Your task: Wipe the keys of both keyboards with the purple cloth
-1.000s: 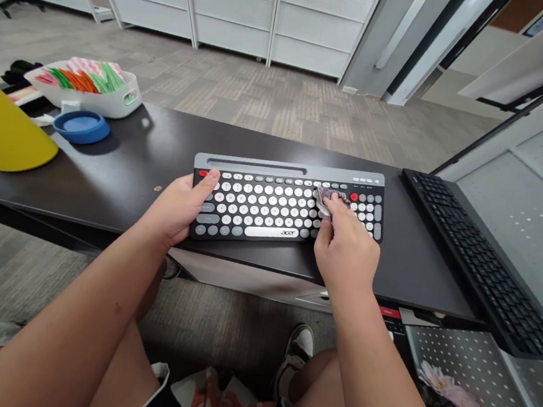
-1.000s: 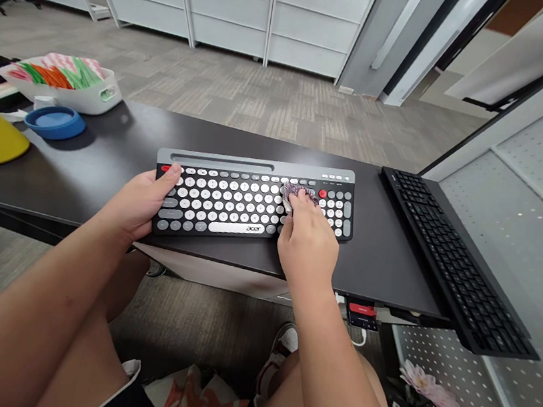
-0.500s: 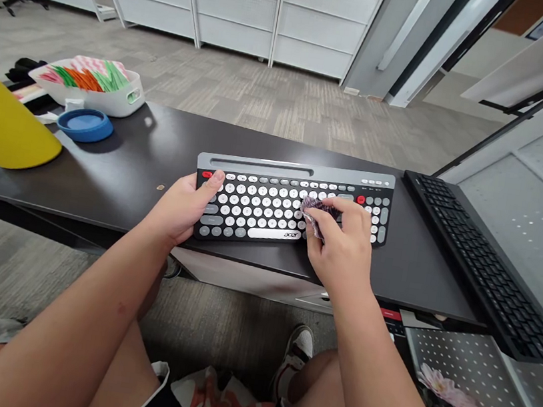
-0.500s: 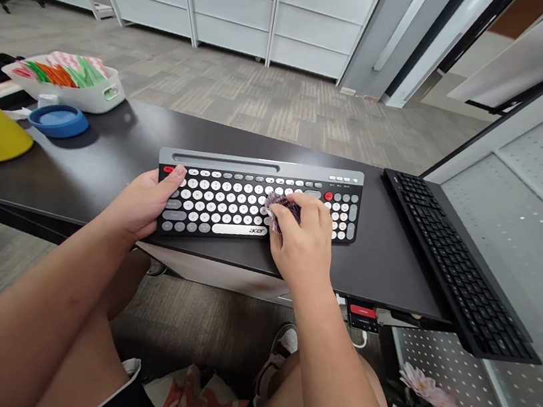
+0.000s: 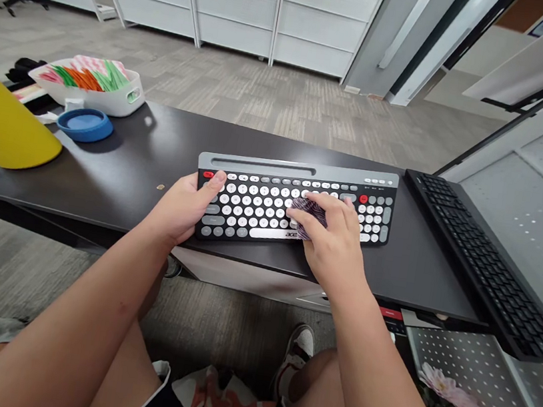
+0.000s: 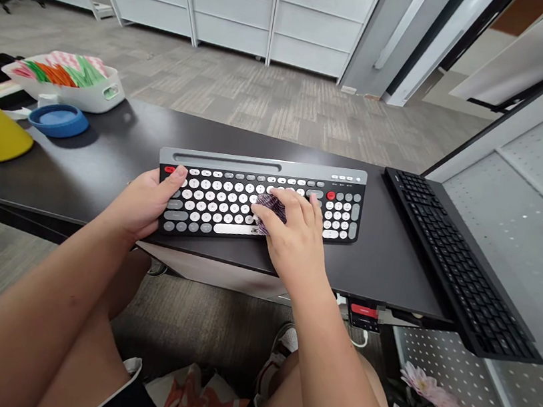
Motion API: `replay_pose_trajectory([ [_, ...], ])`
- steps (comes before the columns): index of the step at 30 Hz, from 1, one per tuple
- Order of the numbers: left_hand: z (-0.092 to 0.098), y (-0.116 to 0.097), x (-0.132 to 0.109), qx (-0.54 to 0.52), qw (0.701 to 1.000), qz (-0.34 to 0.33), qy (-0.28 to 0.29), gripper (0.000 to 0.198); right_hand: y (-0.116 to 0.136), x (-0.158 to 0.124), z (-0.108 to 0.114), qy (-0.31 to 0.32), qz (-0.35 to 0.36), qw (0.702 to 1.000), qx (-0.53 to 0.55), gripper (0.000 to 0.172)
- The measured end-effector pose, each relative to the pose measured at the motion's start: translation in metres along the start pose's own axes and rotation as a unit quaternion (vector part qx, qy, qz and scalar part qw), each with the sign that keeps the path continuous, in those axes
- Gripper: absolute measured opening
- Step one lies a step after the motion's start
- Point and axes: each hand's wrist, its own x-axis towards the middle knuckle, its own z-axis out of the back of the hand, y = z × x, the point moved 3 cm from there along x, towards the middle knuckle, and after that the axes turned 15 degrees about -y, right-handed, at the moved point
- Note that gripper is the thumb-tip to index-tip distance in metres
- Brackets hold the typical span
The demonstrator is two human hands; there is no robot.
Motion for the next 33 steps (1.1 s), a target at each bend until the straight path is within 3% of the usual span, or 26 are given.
replay_pose_trajectory([
  [10,-0.001,0.001,-0.001,0.003,1.0,-0.016,0.015,0.046,-0.002,0.0,0.002,-0.018,-0.026,0.999,0.006,0.044],
  [13,-0.001,0.001,-0.001,0.009,1.0,-0.02,0.01,0.048,-0.006,-0.001,0.003,-0.041,-0.043,0.998,0.027,0.04],
  [17,-0.002,0.0,-0.002,0.012,1.0,-0.016,0.007,0.047,-0.013,-0.002,0.006,-0.084,-0.083,0.993,0.028,0.046],
  [23,-0.002,0.0,-0.001,0.011,1.0,-0.018,0.005,0.047,-0.011,-0.002,0.004,-0.074,-0.023,0.996,0.05,0.051],
  [29,0.0,0.002,0.001,0.015,1.0,-0.025,0.004,0.048,-0.013,-0.002,0.002,-0.085,-0.057,0.993,0.05,0.032],
  [33,0.0,0.002,0.001,0.011,1.0,-0.022,0.008,0.047,-0.013,-0.002,0.0,-0.069,-0.062,0.995,0.043,0.032],
])
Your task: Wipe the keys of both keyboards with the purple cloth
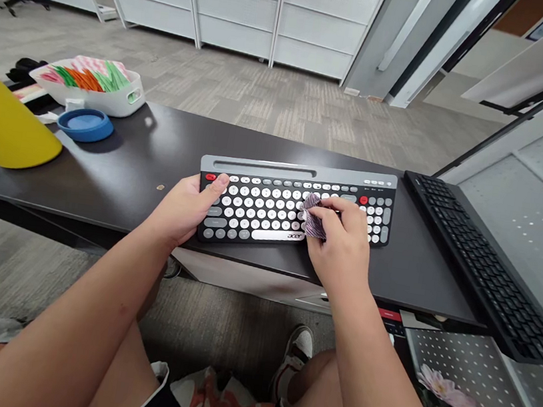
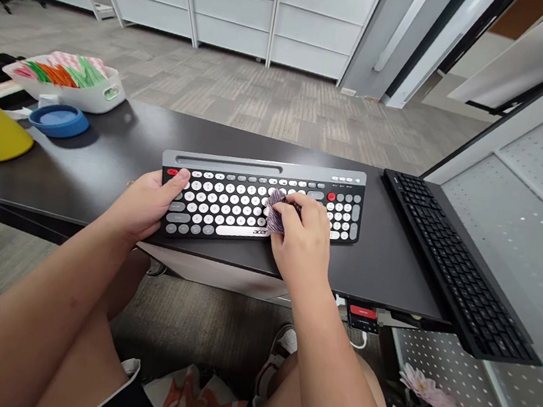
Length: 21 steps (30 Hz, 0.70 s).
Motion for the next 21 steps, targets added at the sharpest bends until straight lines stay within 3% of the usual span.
replay_pose_trajectory([
  [9,-0.0006,-0.0007,-0.0014,0.005,1.0,-0.011,0.006,0.05,0.0035,-0.0027,-0.0022,0.03,0.064,0.997,0.025,0.036],
  [14,0.0001,0.0009,0.0004,0.003,1.0,-0.006,0.007,0.047,0.0065,-0.0026,-0.0021,0.055,0.056,0.997,-0.003,0.037],
  [21,0.0011,0.002,0.0003,0.011,1.0,-0.015,0.008,0.051,0.0059,-0.0021,-0.0015,0.04,0.043,0.998,-0.03,0.032],
])
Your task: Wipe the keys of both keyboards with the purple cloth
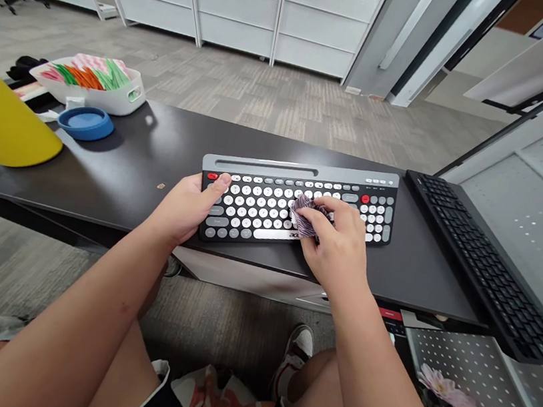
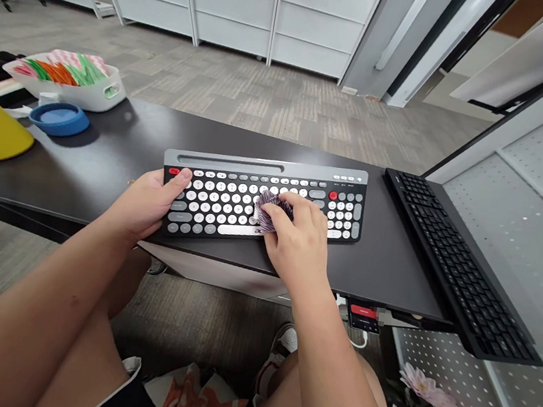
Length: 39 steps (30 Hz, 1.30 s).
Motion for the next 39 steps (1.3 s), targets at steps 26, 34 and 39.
replay_pose_trajectory([
  [26,-0.002,-0.003,-0.0028,0.006,1.0,0.0,-0.004,0.05,0.0005,0.0016,0.0019,-0.011,0.002,0.999,0.051,0.027],
  [34,-0.0015,-0.0038,-0.0031,0.011,1.0,-0.003,-0.005,0.05,0.0047,0.004,0.0046,0.015,0.032,0.996,0.078,0.029],
  [39,-0.0006,-0.0028,-0.0021,0.012,1.0,-0.007,-0.004,0.049,0.0047,0.0041,0.0026,0.011,0.021,0.998,0.063,0.026],
])
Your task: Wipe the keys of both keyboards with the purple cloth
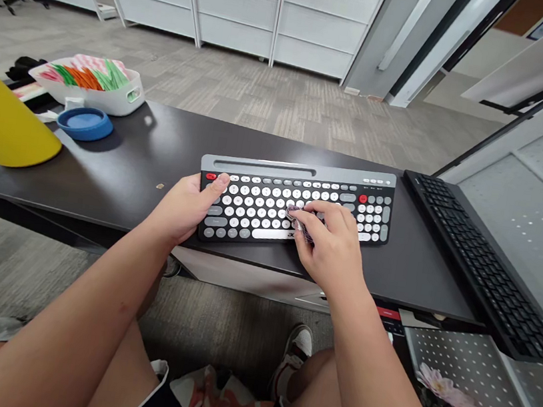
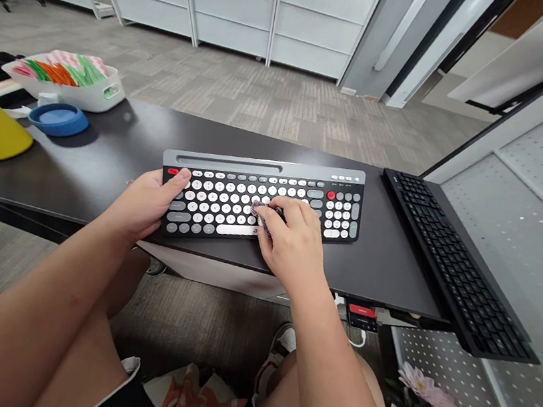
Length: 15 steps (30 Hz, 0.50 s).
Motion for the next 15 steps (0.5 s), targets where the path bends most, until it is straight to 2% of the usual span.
replay_pose_trajectory([
  [5,-0.0004,0.0001,-0.0002,0.003,1.0,0.005,-0.001,0.05,-0.004,-0.0019,-0.0014,-0.01,-0.028,1.0,-0.006,0.028],
  [11,-0.0013,-0.0003,0.0001,-0.002,1.0,0.006,-0.002,0.049,-0.0023,-0.0017,-0.0009,0.032,0.001,0.999,-0.013,0.031],
  [15,-0.001,0.0005,0.0009,0.004,1.0,0.002,-0.006,0.05,-0.0024,-0.0014,-0.0003,0.011,-0.022,0.999,-0.02,0.031],
])
